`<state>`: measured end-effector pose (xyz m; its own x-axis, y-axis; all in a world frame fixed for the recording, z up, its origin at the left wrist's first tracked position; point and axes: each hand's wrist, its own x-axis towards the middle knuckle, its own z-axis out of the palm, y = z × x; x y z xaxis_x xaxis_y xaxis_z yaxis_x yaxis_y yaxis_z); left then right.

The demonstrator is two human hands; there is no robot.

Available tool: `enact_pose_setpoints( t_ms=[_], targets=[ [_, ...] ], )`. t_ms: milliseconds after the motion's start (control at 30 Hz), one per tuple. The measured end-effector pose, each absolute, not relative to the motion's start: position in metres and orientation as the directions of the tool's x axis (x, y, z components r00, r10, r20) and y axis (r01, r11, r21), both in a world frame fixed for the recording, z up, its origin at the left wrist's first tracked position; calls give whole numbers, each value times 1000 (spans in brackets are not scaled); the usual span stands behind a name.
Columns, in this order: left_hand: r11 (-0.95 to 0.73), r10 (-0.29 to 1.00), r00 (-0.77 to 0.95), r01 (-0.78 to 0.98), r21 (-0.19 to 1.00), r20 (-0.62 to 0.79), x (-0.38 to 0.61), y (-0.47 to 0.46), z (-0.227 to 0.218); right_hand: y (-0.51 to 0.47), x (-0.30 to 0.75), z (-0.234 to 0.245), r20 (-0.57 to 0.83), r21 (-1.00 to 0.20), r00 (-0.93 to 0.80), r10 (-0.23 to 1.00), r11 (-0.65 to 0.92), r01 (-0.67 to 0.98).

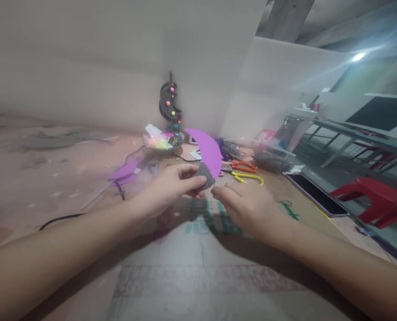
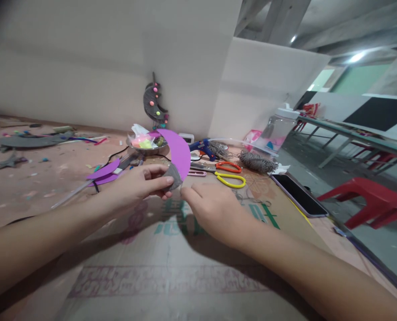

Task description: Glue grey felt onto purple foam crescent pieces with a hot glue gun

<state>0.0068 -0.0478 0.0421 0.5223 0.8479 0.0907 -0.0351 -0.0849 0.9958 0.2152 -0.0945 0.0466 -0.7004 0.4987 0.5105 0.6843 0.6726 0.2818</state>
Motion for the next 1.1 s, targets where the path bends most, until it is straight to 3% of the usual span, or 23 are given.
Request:
enact_pose_setpoints(
  t_ms=[100,467,633,733,800,900,1000,1100],
  targets=[
    [-101,826,551,-67,993,121,7,-47,41,-98,215,47,506,367,-743,439,670,646],
    [-84,908,406,-63,994,102,10,-48,37,-99,214,45,488,401,-766,419,671,623],
    [-159,921,365,39,986,134,10,-48,38,-103,213,48,447,456,-802,397,670,586],
    [-260,917,360,207,943,173,9,-48,37,-106,212,52,407,509,-841,356,677,532],
    [-340,893,401,302,890,205,8,-47,36,-108,213,57,385,516,-860,334,695,501],
    [-433,787,588,309,847,187,8,-49,35,-110,215,67,393,476,-857,333,724,499],
    [-432,676,727,259,864,120,8,-54,38,-109,219,78,406,405,-816,411,719,564],
    [-439,643,759,262,859,97,5,-59,45,-106,222,84,427,302,-764,484,720,625]
  ],
)
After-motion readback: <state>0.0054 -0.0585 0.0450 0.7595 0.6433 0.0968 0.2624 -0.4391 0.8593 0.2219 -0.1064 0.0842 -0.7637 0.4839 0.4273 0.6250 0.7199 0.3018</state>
